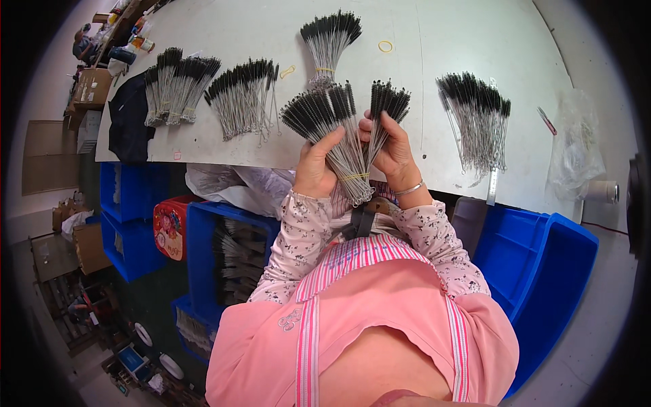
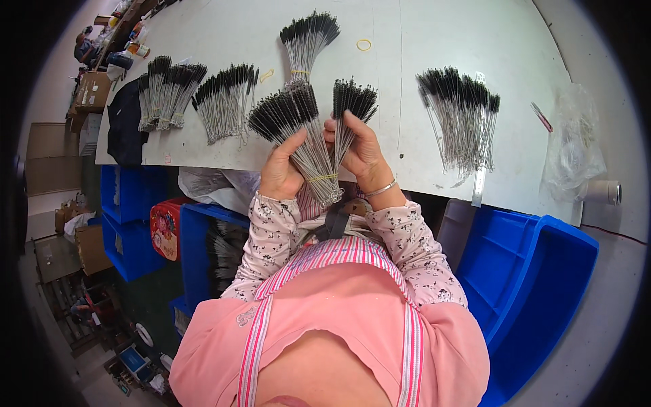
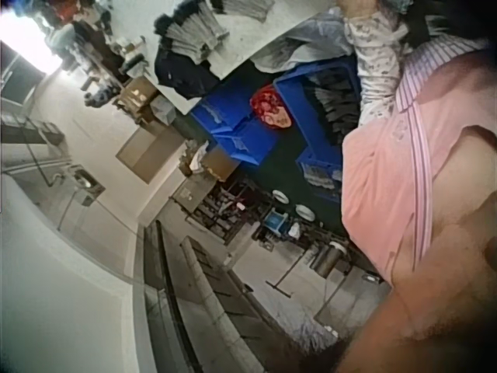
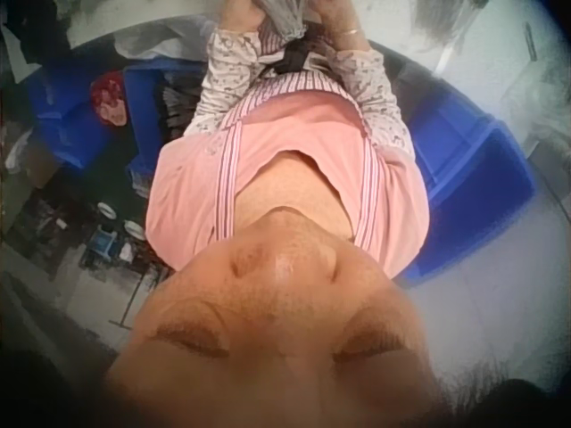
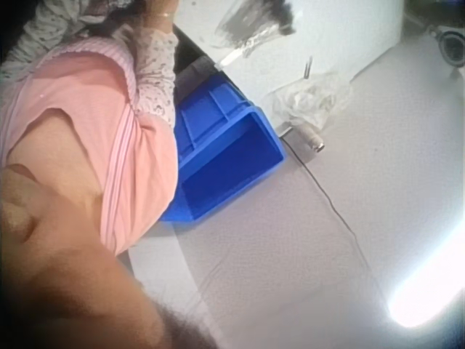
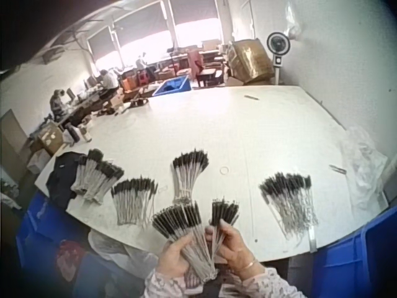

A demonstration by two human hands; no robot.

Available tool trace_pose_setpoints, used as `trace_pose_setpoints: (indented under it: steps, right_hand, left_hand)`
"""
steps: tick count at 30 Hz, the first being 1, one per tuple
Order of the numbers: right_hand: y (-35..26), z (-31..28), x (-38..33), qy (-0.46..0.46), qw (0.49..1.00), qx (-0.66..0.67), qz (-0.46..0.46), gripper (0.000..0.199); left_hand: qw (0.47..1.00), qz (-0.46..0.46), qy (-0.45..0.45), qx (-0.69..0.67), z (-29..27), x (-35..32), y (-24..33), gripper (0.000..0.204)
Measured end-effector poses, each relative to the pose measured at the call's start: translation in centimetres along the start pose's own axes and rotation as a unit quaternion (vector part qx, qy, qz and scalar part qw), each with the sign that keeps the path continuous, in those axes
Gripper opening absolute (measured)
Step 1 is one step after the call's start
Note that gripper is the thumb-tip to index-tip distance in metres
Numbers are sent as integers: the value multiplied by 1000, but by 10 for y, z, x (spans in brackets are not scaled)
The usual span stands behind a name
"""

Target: The person gathers bundles of wire brushes from a table and a blue bin, aligns them by hand, and secures them with rubber bands. The person repeatedly picks up loose bundles, arranges them into neat stacks, and ties them together before placing the finished bundles back into the bin or on the table.

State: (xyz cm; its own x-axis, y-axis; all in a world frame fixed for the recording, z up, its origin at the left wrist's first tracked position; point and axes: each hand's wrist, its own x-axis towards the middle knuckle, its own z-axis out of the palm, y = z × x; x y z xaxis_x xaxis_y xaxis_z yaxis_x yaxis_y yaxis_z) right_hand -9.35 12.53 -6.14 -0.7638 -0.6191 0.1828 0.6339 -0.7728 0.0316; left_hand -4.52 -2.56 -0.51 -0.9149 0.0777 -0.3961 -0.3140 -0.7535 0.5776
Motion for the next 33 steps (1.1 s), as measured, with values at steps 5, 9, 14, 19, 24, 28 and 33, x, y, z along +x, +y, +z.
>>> trace_pose_setpoints:
  steps: [5,9,14,19,24,28,33]
  right_hand:
    - [16,39,0,151,911,-367,-109,43]
    - [30,50,4,183,869,-433,-152,39]
    - [21,38,0,275,912,-283,-113,20]
    - [11,16,-3,270,942,-173,-97,16]
    - [12,30,-1,267,947,-132,-118,14]
    - [17,32,2,290,946,-77,-121,12]
    - [4,14,-6,165,983,32,-77,17]
  left_hand:
    - [999,50,20,4,15,-4,4,25]
    - [997,67,11,45,13,-3,5,25]
    - [999,9,-40,-19,5,-1,2,28]
    - [994,-17,-101,-34,5,0,6,35]
    - [994,28,-110,-8,18,-5,11,38]
    - [996,33,-57,55,26,-4,8,36]
    - [996,75,-5,55,25,-3,0,29]
